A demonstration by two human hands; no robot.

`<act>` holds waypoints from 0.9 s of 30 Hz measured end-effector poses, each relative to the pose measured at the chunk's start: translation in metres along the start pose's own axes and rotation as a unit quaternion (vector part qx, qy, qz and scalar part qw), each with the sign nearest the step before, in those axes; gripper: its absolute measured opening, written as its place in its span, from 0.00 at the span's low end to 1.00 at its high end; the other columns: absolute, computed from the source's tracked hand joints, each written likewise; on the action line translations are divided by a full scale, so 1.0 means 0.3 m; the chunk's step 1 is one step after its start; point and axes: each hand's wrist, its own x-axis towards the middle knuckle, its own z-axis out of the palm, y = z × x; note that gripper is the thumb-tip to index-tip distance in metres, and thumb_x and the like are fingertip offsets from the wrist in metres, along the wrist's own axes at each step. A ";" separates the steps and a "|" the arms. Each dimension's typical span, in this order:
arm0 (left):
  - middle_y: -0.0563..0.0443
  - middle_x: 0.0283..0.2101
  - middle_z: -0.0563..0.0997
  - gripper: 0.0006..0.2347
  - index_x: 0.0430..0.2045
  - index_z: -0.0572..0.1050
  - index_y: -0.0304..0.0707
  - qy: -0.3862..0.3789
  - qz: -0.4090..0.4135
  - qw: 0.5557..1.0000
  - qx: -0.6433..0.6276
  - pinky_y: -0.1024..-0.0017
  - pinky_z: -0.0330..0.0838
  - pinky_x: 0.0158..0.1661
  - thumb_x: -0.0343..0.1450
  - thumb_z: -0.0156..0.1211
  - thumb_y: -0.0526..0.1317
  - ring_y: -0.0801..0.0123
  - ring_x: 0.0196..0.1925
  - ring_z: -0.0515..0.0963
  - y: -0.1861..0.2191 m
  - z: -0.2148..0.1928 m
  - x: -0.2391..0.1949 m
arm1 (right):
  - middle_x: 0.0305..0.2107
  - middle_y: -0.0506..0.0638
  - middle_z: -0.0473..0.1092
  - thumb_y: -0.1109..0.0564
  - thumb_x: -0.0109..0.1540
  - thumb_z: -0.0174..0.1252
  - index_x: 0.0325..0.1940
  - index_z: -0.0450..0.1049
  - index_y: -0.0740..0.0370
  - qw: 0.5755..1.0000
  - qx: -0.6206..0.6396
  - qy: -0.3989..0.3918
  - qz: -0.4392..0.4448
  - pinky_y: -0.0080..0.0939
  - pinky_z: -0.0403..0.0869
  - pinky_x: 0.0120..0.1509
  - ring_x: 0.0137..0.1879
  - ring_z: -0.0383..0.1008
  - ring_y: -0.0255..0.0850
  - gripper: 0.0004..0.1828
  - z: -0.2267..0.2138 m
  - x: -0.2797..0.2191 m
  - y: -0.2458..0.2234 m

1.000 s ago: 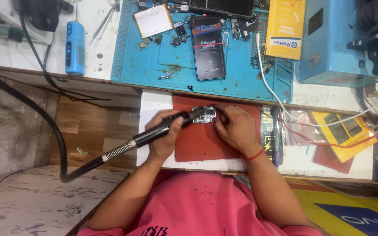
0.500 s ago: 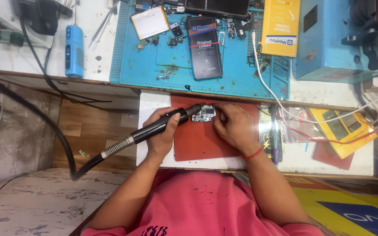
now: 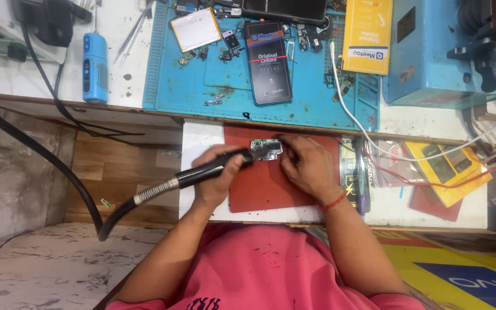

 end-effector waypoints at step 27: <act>0.45 0.37 0.86 0.16 0.42 0.80 0.29 0.034 -0.060 0.997 -0.032 0.75 0.78 0.40 0.71 0.66 0.47 0.71 0.38 0.83 -0.006 0.007 -0.006 | 0.27 0.52 0.71 0.59 0.58 0.61 0.53 0.79 0.59 1.000 -0.005 -0.022 -0.015 0.49 0.73 0.41 0.36 0.73 0.48 0.19 -0.025 0.002 -0.016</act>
